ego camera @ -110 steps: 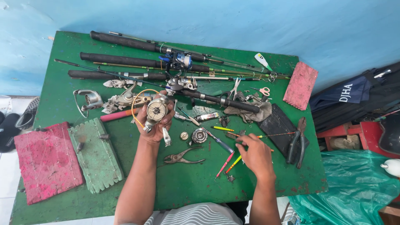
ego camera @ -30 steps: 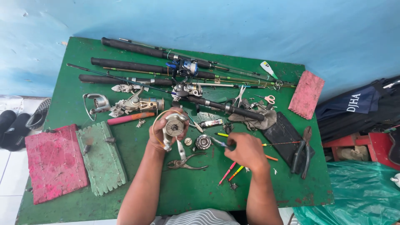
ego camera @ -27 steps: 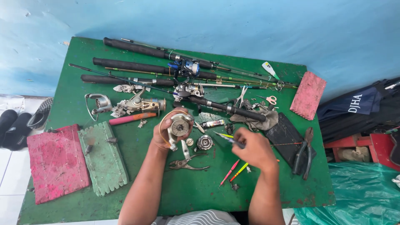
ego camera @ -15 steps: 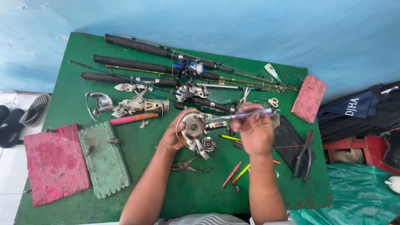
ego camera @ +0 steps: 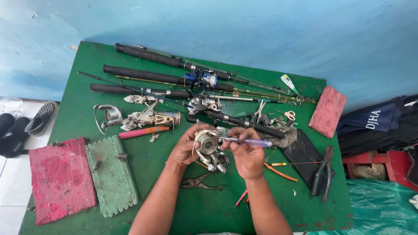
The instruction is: Disassembling and inspecting a fishing reel using hands and a screwdriver
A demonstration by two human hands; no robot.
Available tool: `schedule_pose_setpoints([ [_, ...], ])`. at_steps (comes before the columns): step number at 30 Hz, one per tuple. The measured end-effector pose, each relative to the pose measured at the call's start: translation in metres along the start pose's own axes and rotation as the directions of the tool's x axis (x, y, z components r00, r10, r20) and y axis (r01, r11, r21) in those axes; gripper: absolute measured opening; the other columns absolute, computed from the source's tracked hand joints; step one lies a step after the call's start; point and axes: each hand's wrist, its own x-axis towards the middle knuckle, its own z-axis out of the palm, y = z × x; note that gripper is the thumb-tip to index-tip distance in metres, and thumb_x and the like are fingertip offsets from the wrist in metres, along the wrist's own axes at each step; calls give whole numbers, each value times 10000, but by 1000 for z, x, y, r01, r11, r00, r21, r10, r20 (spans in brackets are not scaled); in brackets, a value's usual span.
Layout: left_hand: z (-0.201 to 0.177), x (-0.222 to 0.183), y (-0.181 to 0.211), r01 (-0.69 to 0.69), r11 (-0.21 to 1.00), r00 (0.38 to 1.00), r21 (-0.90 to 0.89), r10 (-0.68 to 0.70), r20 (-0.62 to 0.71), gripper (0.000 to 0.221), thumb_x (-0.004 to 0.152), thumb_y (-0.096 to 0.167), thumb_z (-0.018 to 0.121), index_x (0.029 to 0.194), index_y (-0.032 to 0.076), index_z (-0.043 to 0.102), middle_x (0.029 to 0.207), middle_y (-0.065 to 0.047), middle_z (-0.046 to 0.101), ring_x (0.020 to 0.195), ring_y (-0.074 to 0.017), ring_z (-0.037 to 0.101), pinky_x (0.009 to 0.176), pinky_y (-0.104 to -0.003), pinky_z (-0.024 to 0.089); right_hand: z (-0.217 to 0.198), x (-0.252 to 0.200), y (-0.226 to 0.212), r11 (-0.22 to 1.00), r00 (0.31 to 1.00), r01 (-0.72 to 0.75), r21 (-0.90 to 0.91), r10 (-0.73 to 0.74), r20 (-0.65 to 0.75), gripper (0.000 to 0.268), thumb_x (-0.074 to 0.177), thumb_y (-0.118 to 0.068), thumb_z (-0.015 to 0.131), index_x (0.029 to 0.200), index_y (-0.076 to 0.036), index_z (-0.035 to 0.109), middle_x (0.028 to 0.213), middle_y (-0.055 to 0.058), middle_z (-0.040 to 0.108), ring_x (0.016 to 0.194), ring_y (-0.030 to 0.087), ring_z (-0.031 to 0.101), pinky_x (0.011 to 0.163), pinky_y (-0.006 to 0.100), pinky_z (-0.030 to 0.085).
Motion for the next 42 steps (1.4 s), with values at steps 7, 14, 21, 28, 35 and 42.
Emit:
schedule_pose_setpoints([
  [7, 10, -3, 0, 104, 974, 991, -201, -84, 103, 553, 653, 186, 625, 1166, 65, 459, 1077, -273, 536, 840, -413, 621, 579, -450, 559, 19, -3, -8, 896, 954, 285, -342, -301, 6, 229, 771, 23, 624, 835, -5, 405, 766, 195, 556, 728, 361, 648, 612, 402, 563],
  [14, 10, -5, -9, 132, 928, 984, -348, -81, 158, 511, 700, 180, 608, 1179, 75, 461, 1015, -302, 571, 877, -453, 605, 602, -465, 554, 38, -11, -8, 871, 942, 332, -361, -325, 83, 218, 767, 66, 609, 827, 16, 406, 749, 194, 569, 761, 423, 662, 670, 436, 550],
  [21, 11, -4, -5, 166, 934, 971, -317, -99, 216, 528, 721, 223, 579, 1217, 109, 435, 963, -333, 549, 830, -405, 583, 551, -362, 501, 40, -11, -11, 876, 944, 330, -351, -311, 112, 197, 787, 67, 595, 804, 9, 407, 758, 191, 556, 791, 430, 656, 695, 437, 540],
  [28, 11, -2, -6, 179, 940, 975, -291, -129, 181, 556, 717, 216, 577, 1227, 75, 406, 892, -380, 547, 742, -460, 623, 521, -394, 529, 37, -10, -15, 862, 942, 334, -381, -300, 149, 194, 789, 75, 593, 795, 13, 410, 765, 174, 545, 807, 420, 659, 707, 422, 537],
  [35, 8, -5, -3, 166, 962, 985, -219, -151, 82, 567, 717, 241, 585, 1225, 62, 408, 896, -347, 579, 717, -431, 640, 523, -383, 543, 43, -9, -20, 786, 915, 403, -470, -349, 201, 203, 758, 78, 625, 748, 13, 433, 746, 164, 553, 787, 410, 665, 685, 410, 545],
  [42, 17, 2, 6, 129, 987, 991, -94, -125, 49, 548, 708, 218, 581, 1194, 17, 425, 912, -311, 589, 702, -415, 643, 519, -398, 560, 43, -6, -27, 751, 919, 393, -531, -333, 210, 184, 765, 70, 618, 740, 15, 445, 757, 187, 566, 789, 420, 660, 678, 440, 549],
])
